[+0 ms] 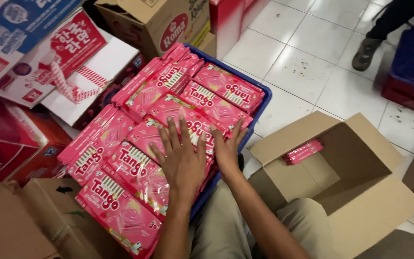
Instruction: Packing pink snack packs from a blue plastic crate into a cardboard box and arranging them neatly.
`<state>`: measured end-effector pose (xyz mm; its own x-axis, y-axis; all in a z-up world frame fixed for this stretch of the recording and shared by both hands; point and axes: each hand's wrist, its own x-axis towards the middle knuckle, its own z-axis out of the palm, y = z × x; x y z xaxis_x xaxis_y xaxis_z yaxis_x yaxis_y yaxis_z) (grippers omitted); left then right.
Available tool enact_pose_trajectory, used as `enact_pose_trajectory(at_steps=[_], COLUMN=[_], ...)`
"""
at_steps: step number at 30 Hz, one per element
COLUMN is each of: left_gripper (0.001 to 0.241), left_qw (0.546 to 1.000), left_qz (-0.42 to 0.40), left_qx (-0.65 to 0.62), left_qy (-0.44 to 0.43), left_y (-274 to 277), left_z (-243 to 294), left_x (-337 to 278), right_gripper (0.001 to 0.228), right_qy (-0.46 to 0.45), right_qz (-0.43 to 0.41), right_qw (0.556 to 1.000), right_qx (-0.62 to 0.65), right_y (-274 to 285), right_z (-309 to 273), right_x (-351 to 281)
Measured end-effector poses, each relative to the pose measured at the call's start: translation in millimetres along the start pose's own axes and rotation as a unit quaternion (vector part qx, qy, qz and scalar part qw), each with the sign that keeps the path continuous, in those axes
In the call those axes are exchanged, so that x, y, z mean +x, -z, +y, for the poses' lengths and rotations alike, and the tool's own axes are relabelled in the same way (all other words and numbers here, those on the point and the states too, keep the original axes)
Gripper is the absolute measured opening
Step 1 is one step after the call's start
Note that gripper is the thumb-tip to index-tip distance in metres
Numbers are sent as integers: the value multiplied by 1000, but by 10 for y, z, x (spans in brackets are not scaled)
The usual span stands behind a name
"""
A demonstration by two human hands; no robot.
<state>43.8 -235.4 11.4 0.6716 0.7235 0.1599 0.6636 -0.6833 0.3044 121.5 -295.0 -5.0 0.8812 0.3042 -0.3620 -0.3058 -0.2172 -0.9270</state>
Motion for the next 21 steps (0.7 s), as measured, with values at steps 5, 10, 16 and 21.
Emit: enact_pose_trajectory(at_steps=[5, 10, 16, 21], left_gripper=[66, 62, 54, 49], left_qw=[999, 998, 927, 893], left_qz=[9, 24, -21, -165], left_qx=[30, -47, -228, -258], left_qy=[-7, -46, -297, -329], left_y=[7, 163, -573, -2044], left_z=[-14, 371, 1307, 1624], left_x=[11, -98, -332, -285], right_gripper=[92, 60, 33, 42], right_qy=[32, 81, 20, -147], right_qz=[-60, -49, 0, 58], right_qw=[996, 995, 994, 966], right_qx=[56, 17, -108, -204], right_y=[313, 1053, 2321, 3176], right_z=[-103, 797, 1977, 3133], right_x=[-168, 268, 980, 1538])
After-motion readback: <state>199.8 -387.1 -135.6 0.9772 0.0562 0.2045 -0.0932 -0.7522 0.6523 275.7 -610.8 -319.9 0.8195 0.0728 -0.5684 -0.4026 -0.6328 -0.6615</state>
